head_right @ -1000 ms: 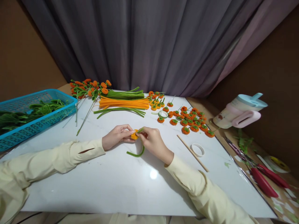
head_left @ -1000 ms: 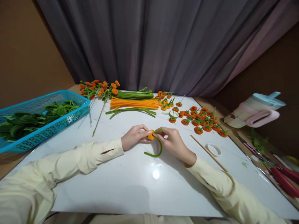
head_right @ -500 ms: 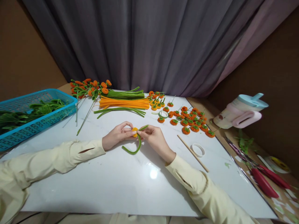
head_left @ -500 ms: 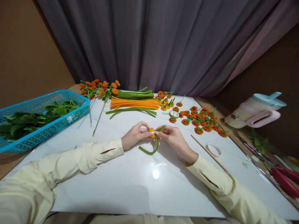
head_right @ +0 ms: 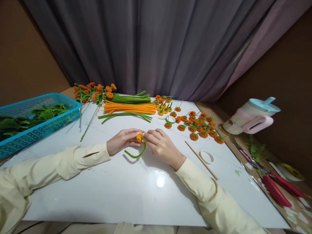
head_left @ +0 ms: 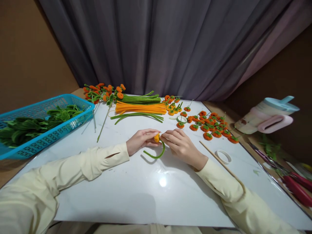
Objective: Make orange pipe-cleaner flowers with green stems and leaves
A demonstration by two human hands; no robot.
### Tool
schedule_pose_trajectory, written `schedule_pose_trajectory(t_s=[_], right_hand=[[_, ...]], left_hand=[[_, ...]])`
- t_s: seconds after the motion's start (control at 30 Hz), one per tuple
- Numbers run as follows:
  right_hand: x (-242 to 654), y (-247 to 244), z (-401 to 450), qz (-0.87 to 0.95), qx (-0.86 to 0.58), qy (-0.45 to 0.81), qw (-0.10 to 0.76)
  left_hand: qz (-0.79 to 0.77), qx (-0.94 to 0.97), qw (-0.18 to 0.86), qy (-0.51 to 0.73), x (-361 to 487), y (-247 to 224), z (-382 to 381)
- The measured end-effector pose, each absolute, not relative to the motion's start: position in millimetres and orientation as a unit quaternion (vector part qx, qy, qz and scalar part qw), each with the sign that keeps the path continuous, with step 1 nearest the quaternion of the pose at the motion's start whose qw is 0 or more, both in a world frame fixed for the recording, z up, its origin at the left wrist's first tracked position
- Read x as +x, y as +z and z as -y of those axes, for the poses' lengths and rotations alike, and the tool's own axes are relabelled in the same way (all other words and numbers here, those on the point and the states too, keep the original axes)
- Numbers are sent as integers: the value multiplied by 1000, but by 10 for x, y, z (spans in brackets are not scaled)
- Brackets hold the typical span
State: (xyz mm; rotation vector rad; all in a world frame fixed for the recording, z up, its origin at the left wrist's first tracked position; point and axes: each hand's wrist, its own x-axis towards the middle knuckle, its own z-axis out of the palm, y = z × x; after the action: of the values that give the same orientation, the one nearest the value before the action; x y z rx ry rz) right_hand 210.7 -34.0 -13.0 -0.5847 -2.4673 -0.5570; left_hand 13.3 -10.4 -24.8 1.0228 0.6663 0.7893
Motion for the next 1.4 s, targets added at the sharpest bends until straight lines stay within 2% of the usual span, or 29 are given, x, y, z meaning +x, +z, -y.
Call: schedule_pose_trajectory(t_s=[0.37, 0.57, 0.9, 1.13, 1.4], right_hand=[[2060, -169, 369, 909, -217, -207, 288], [2074, -118, 383, 930, -216, -176, 239], [2036, -75, 418, 931, -220, -236, 168], [2048, -123, 402, 929, -262, -135, 225], [2049, -145, 396, 922, -268, 17, 278]], left_hand=[[-297, 504, 738, 335, 132, -277, 110], [-296, 530, 721, 334, 144, -308, 102], [-295, 570, 694, 326, 157, -275, 137], [-307, 597, 674, 307, 151, -268, 135], [-257, 592, 731, 220, 78, -239, 35]])
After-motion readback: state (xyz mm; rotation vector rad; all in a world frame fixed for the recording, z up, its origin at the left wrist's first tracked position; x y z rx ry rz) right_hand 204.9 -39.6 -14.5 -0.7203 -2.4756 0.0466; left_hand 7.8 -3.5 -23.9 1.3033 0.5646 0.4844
